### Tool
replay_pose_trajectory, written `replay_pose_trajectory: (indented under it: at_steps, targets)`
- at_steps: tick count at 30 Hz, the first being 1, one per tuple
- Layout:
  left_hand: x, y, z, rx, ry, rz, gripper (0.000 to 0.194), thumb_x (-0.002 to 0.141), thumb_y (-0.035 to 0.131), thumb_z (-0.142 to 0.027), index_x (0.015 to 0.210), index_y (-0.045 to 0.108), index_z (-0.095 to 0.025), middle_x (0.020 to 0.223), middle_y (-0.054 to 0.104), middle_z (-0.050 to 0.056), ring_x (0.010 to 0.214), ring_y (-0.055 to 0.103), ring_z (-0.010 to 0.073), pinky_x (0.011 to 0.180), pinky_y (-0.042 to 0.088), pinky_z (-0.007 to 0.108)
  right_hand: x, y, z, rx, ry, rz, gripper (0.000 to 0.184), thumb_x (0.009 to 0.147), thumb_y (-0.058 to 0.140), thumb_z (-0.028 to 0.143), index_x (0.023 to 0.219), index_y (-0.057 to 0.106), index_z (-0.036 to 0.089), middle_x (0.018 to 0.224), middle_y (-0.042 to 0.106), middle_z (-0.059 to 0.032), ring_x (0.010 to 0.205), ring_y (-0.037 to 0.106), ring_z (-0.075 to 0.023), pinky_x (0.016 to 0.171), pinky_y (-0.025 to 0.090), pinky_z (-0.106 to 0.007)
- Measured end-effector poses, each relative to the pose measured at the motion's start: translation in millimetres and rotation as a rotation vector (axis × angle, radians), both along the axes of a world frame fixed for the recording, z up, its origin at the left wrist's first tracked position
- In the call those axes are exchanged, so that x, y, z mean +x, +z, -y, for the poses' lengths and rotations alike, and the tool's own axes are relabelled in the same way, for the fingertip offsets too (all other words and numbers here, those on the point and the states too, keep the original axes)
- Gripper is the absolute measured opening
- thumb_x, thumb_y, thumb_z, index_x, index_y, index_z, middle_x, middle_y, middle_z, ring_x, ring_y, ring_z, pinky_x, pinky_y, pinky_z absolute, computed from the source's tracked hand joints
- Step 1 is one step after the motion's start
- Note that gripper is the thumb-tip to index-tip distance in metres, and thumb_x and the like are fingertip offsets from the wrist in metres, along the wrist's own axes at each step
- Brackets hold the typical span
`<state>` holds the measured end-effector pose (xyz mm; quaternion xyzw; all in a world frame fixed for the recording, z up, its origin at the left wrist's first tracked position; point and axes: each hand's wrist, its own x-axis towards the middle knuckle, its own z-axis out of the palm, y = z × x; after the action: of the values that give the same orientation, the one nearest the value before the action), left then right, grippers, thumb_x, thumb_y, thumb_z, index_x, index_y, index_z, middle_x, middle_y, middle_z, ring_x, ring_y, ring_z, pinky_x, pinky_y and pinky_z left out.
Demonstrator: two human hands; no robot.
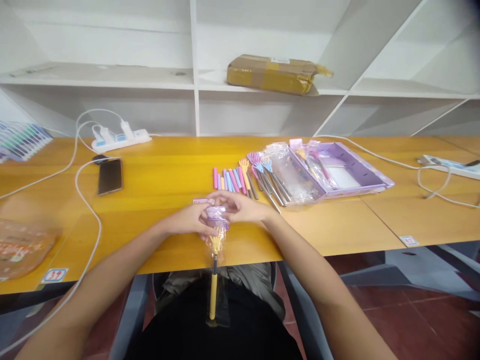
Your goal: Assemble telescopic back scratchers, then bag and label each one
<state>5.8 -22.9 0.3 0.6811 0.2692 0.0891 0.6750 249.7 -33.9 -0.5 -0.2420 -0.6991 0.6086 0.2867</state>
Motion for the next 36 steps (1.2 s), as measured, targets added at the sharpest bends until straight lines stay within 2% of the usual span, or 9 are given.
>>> replay_pose_trajectory:
  at_steps: [5, 9, 12, 20, 24, 28, 30, 32, 36]
  targets:
    - [-2.8, 7.6, -7.8, 0.007, 0.401, 0.235, 0.062, 0.071, 0.096, -0.031, 0.124, 0.066, -0.015, 0.095, 0.078, 0.007, 0.067, 0.072, 0.0155, 0.056, 0.055, 0.024, 4.4, -3.7, -6.1, -0.197, 0.027, -0.035, 0.055, 0.09, 0.083, 0.04, 0.132, 0.052, 0.023, 0.107, 0.066, -0.0032, 0.073, 0.067, -0.0121, 0.058, 0.055, -0.024]
    - [-7.8, 13.2, -21.7, 0.025, 0.82, 0.46, 0.055, 0.064, 0.1, -0.031, 0.103, 0.065, -0.014, 0.082, 0.073, 0.0, 0.06, 0.064, 0.0106, 0.053, 0.051, 0.021, 6.7, -2.0, -8.8, -0.163, 0.105, 0.117, 0.047, 0.083, 0.089, 0.046, 0.113, 0.066, 0.018, 0.101, 0.073, -0.003, 0.089, 0.072, -0.0168, 0.081, 0.059, -0.031]
    - [-7.6, 11.8, -27.1, -0.012, 0.925, 0.533, 0.054, 0.063, 0.101, -0.03, 0.101, 0.065, -0.015, 0.082, 0.071, -0.002, 0.062, 0.064, 0.0087, 0.055, 0.052, 0.019, 7.4, -0.9, -11.8, -0.102, 0.046, 0.155, 0.045, 0.084, 0.087, 0.051, 0.109, 0.071, 0.016, 0.101, 0.075, -0.003, 0.096, 0.072, -0.0206, 0.09, 0.058, -0.035]
    - [-7.7, 10.8, -18.3, -0.076, 0.762, 0.623, 0.056, 0.079, 0.092, -0.048, 0.111, 0.058, -0.018, 0.106, 0.078, 0.008, 0.082, 0.078, 0.0186, 0.079, 0.064, 0.033, 23.0, 25.3, -9.5, 0.022, -0.145, 0.154, 0.039, 0.094, 0.076, 0.05, 0.117, 0.068, 0.019, 0.111, 0.075, -0.0067, 0.105, 0.072, -0.0219, 0.095, 0.059, -0.038]
    - [-8.1, 9.3, -14.6, -0.049, 0.674, 0.572, 0.055, 0.086, 0.085, -0.052, 0.117, 0.053, -0.02, 0.101, 0.078, 0.007, 0.076, 0.078, 0.0193, 0.071, 0.062, 0.032, 90.6, 64.5, -12.7, 0.41, -0.786, 0.263, 0.053, 0.1, 0.066, 0.043, 0.148, 0.053, 0.026, 0.109, 0.073, -0.0067, 0.099, 0.07, -0.0223, 0.095, 0.058, -0.041]
    - [-5.8, 4.3, -13.4, -0.051, 0.595, 0.534, 0.058, 0.088, 0.081, -0.058, 0.119, 0.051, -0.02, 0.096, 0.077, 0.007, 0.073, 0.077, 0.02, 0.066, 0.06, 0.031, 200.8, 86.8, -27.5, 0.712, -1.363, 0.765, 0.069, 0.098, 0.058, 0.033, 0.161, 0.039, 0.014, 0.116, 0.071, -0.0171, 0.106, 0.068, -0.0314, 0.099, 0.055, -0.051]
    - [-5.1, 2.7, -12.6, -0.048, 0.562, 0.522, 0.058, 0.088, 0.079, -0.06, 0.119, 0.05, -0.02, 0.094, 0.076, 0.007, 0.072, 0.077, 0.0207, 0.067, 0.06, 0.032, 244.9, 78.4, -35.3, 0.643, -1.487, 1.06, 0.064, 0.1, 0.047, 0.028, 0.161, 0.039, 0.01, 0.133, 0.066, -0.0247, 0.122, 0.064, -0.0371, 0.104, 0.051, -0.055]
    - [-4.7, 2.4, -11.4, -0.043, 0.549, 0.514, 0.057, 0.089, 0.077, -0.062, 0.118, 0.05, -0.021, 0.093, 0.076, 0.006, 0.071, 0.077, 0.021, 0.065, 0.059, 0.032, 270.8, 57.0, -40.5, 0.407, -1.421, 1.364, 0.058, 0.102, 0.04, 0.028, 0.156, 0.045, 0.008, 0.142, 0.061, -0.0286, 0.13, 0.06, -0.0393, 0.106, 0.049, -0.054]
    - [-4.2, 2.7, -8.6, -0.039, 0.534, 0.466, 0.054, 0.092, 0.073, -0.064, 0.117, 0.051, -0.021, 0.091, 0.074, 0.004, 0.069, 0.077, 0.0211, 0.061, 0.057, 0.03, 285.2, 4.7, -46.4, 0.215, -1.276, 1.489, 0.046, 0.101, 0.047, 0.034, 0.135, 0.068, 0.012, 0.121, 0.074, -0.0259, 0.111, 0.071, -0.0342, 0.094, 0.054, -0.041]
